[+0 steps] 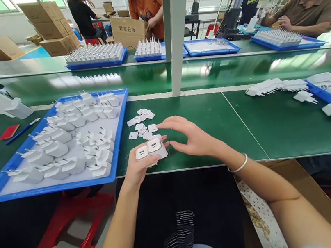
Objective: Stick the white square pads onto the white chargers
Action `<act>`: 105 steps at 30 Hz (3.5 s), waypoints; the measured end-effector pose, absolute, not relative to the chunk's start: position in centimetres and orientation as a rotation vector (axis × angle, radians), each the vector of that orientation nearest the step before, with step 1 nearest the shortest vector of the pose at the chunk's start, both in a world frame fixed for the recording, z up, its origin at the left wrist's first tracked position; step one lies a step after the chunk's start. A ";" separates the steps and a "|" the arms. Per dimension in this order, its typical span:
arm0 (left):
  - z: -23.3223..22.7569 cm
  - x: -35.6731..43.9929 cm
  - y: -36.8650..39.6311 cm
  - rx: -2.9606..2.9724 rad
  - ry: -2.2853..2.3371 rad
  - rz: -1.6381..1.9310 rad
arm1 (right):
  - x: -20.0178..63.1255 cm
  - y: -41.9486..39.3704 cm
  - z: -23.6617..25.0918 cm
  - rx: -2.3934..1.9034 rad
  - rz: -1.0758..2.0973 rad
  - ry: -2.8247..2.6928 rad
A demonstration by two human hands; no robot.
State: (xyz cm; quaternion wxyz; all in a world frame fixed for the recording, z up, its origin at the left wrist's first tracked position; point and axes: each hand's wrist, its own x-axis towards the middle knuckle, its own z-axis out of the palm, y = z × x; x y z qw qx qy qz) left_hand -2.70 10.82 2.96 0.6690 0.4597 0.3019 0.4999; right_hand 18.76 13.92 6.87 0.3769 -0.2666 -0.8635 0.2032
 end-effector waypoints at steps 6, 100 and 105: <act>2.3 -3.5 11.2 0.940 0.730 1.049 | 17.3 16.3 6.2 -0.590 0.527 -2.522; 0.7 -0.2 10.2 1.898 1.156 1.709 | 15.8 12.0 4.8 -0.891 1.065 -1.629; 0.7 -0.2 10.3 1.911 1.160 1.720 | 15.8 12.0 4.7 -0.867 1.068 -1.612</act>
